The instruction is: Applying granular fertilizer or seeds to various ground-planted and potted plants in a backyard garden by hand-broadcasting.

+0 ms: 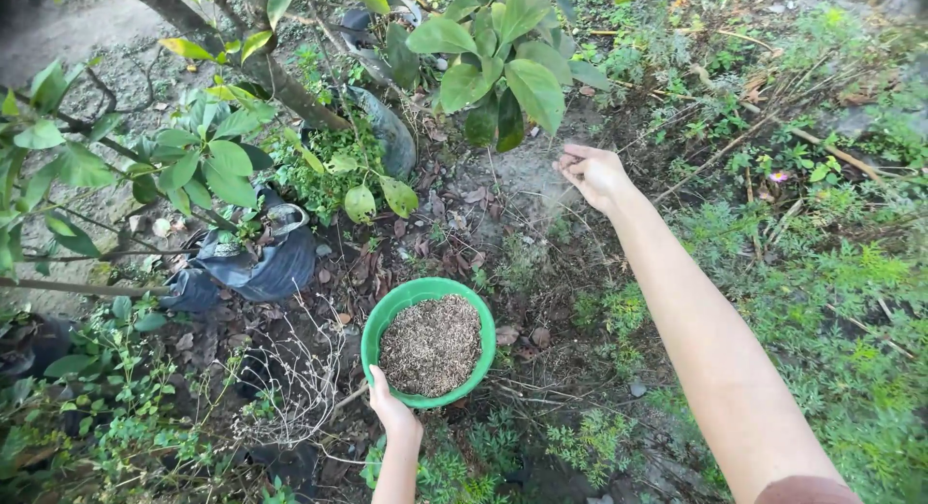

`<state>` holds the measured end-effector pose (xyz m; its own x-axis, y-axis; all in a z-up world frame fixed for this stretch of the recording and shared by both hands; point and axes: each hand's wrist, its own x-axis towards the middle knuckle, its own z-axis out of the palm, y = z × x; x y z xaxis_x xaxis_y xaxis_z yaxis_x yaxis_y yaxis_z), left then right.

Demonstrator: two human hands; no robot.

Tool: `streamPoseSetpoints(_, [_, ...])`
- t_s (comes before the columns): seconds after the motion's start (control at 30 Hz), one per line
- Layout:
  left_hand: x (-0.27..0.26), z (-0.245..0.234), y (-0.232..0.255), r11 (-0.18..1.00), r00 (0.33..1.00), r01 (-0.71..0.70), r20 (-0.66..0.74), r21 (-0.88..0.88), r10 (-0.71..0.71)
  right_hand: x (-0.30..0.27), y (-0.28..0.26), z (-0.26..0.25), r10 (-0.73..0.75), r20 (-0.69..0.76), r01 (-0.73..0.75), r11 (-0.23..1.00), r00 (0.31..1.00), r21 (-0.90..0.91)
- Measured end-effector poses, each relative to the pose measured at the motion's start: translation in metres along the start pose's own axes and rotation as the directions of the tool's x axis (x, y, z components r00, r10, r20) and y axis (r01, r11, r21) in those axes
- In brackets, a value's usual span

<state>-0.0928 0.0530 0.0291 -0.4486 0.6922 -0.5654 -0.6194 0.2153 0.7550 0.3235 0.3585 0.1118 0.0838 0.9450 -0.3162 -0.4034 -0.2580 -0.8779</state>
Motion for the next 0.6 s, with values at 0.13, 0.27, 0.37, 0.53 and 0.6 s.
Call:
streamPoseSetpoints(0.13, [0.000,0.008,0.003,1.000,1.000,0.013,0.010,0.022,-0.013,-0.012,-0.001,-0.027,-0.054,-0.046,0.045,0.983,0.997,-0.178])
streamPoseSetpoints(0.27, [0.004,0.008,-0.002,0.999,0.999,0.005,0.037,0.034,-0.006,-0.046,-0.018,-0.028,-0.039,-0.143,-0.034,0.878,0.989,-0.477])
streamPoseSetpoints(0.37, [0.001,0.011,-0.002,0.999,0.999,0.014,0.045,0.040,-0.016,-0.052,-0.019,-0.040,-0.046,-0.203,-0.108,0.723,0.978,-0.682])
streamPoseSetpoints(0.53, [0.003,0.015,-0.009,0.999,0.994,-0.003,0.110,0.042,-0.002,-0.050,-0.031,-0.081,-0.050,-0.242,-0.141,0.692,0.969,-0.708])
streamPoseSetpoints(0.6, [0.004,0.018,-0.013,0.999,0.990,-0.022,0.139,0.048,0.015,-0.055,-0.044,-0.104,-0.129,-0.280,-0.112,0.702,0.951,-0.704])
